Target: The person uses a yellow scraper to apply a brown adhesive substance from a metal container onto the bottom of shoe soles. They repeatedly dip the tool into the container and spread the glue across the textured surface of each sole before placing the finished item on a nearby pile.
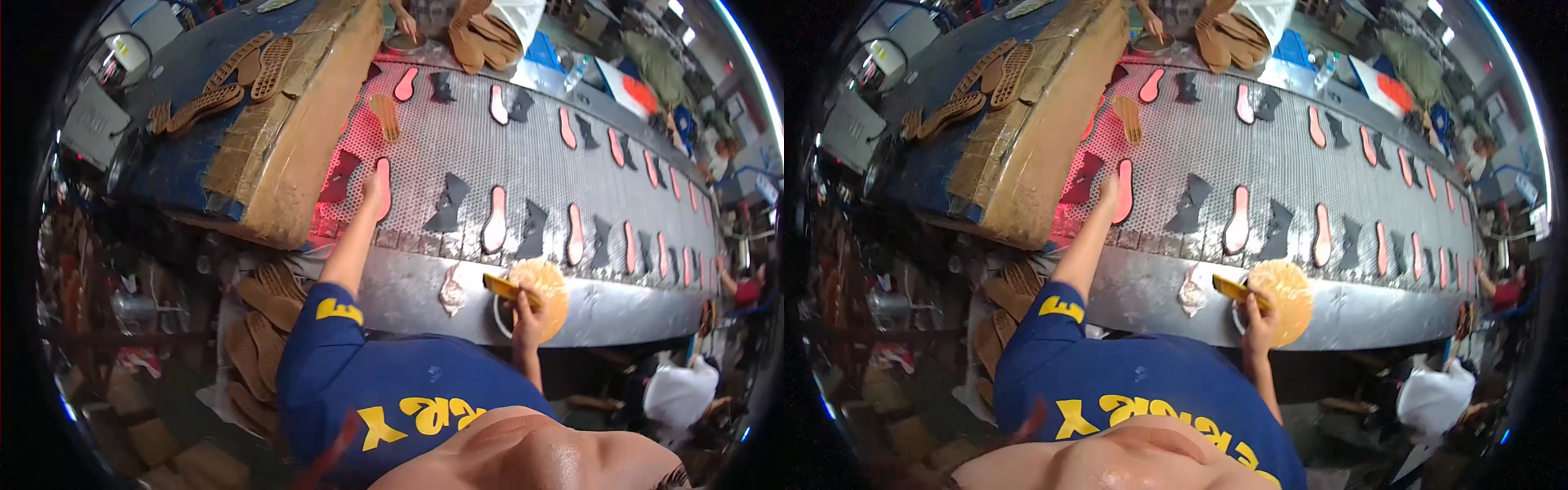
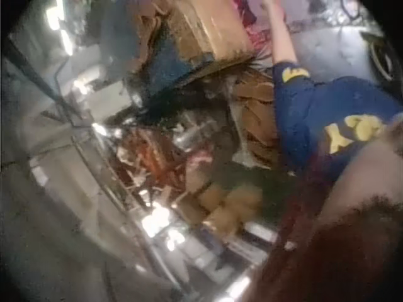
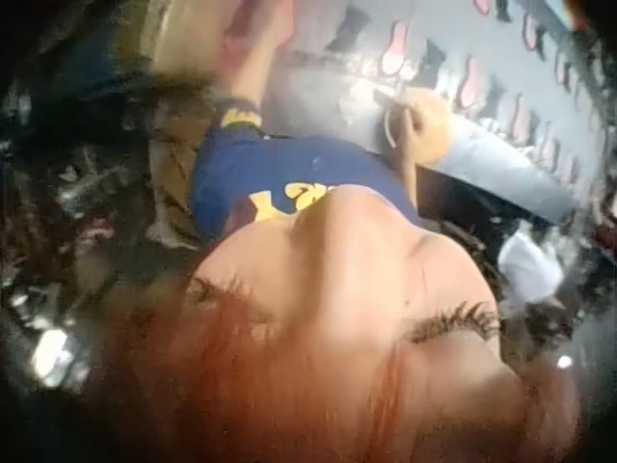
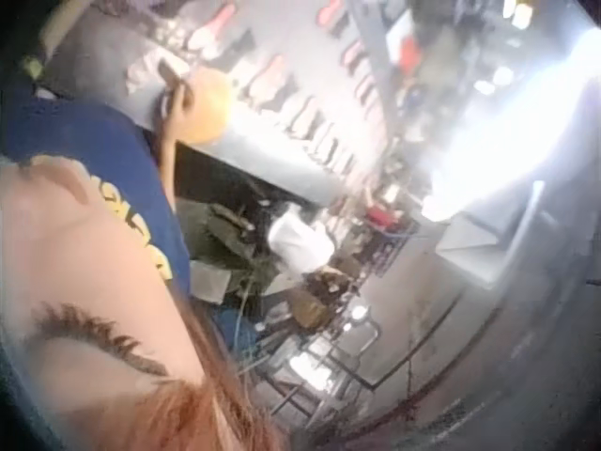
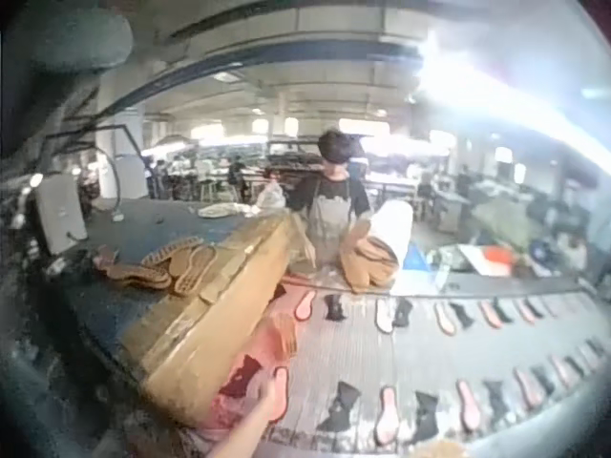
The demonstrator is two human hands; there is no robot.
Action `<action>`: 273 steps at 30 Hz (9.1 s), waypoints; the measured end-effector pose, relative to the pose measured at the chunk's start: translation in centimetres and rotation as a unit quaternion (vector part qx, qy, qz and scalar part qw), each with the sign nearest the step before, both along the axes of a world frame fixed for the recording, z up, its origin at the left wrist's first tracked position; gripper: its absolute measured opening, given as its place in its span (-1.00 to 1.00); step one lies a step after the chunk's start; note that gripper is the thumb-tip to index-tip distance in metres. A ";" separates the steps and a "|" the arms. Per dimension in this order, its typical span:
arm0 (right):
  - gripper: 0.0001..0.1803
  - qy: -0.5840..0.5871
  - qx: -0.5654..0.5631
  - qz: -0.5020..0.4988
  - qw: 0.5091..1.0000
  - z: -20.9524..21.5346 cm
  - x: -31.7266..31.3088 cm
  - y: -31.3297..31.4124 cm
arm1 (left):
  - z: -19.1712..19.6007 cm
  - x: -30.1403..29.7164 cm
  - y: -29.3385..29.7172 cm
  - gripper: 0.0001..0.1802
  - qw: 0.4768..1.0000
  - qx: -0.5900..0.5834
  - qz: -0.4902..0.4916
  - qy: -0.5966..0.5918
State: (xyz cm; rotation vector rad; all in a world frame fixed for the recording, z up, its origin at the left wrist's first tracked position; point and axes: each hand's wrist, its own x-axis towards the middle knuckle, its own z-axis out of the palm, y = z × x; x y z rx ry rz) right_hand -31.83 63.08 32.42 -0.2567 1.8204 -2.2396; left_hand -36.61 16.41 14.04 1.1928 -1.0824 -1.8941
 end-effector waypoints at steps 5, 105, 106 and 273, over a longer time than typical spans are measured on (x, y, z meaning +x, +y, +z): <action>-0.80 -0.007 0.025 -0.114 0.993 -2.9 -1.3 4.4 | -1.8 19.1 13.5 -0.09 0.761 -0.443 -0.198 -0.431; -0.76 0.201 0.406 0.005 0.892 -1.6 -4.7 6.7 | 1.6 14.9 24.5 0.34 0.785 0.144 0.014 -0.603; -0.76 0.203 0.395 0.007 0.896 -1.9 -4.7 7.3 | 1.4 14.8 24.6 0.34 0.780 0.135 0.005 -0.611; -0.80 0.247 0.563 0.001 0.788 -4.3 -5.4 21.5 | 4.2 14.0 35.8 -0.57 0.843 -0.261 0.016 -0.470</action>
